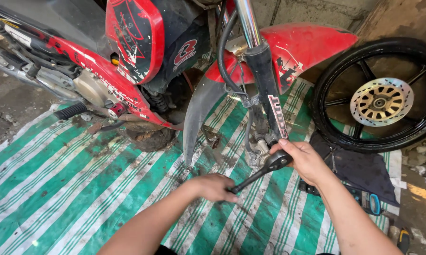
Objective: Using a socket wrench to loosen or tighten bolts on a motorcycle's front fork assembly
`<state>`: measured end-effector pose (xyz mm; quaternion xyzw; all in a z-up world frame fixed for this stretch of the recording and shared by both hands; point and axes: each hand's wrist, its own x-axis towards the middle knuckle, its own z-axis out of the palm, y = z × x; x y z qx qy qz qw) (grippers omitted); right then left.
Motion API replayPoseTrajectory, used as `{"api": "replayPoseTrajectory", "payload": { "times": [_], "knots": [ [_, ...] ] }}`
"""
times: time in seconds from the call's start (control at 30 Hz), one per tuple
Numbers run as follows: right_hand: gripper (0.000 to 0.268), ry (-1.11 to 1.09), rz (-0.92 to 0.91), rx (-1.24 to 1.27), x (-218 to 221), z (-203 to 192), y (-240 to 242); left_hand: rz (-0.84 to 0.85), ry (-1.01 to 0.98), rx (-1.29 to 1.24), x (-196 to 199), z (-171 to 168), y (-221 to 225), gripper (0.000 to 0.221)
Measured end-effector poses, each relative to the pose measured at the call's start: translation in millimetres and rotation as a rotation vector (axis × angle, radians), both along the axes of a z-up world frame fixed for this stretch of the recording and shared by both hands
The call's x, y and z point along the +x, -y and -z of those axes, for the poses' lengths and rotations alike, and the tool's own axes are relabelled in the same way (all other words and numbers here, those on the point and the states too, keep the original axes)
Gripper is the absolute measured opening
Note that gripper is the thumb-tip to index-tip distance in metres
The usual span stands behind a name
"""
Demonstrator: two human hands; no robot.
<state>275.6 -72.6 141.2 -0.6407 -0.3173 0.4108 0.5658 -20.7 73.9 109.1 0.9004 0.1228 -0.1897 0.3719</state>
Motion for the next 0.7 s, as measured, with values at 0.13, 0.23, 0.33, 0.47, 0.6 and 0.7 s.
{"api": "replayPoseTrajectory", "payload": {
  "times": [0.13, 0.23, 0.33, 0.47, 0.6, 0.7],
  "knots": [
    [0.046, 0.004, 0.031, -0.015, -15, -14, -2, -0.156, -0.036, 0.079, -50, -105, -10, 0.056],
    [0.047, -0.008, 0.051, -0.017, -12, -9, -7, -0.448, 0.051, 0.208, -64, -169, -2, 0.060],
    [0.045, -0.006, 0.068, -0.020, -7, 2, -6, -0.576, 0.260, 0.425, -56, -173, -1, 0.064],
    [0.051, -0.033, 0.042, -0.032, -11, -5, -4, -0.334, 0.077, 0.580, -45, -111, -20, 0.049],
    [0.050, -0.016, 0.007, -0.036, -4, 2, -6, -0.025, 0.025, 0.098, -13, -6, -13, 0.044],
    [0.049, -0.039, -0.017, -0.048, -18, -23, -6, 0.029, 0.130, 0.031, 36, 53, 23, 0.047]
  ]
}}
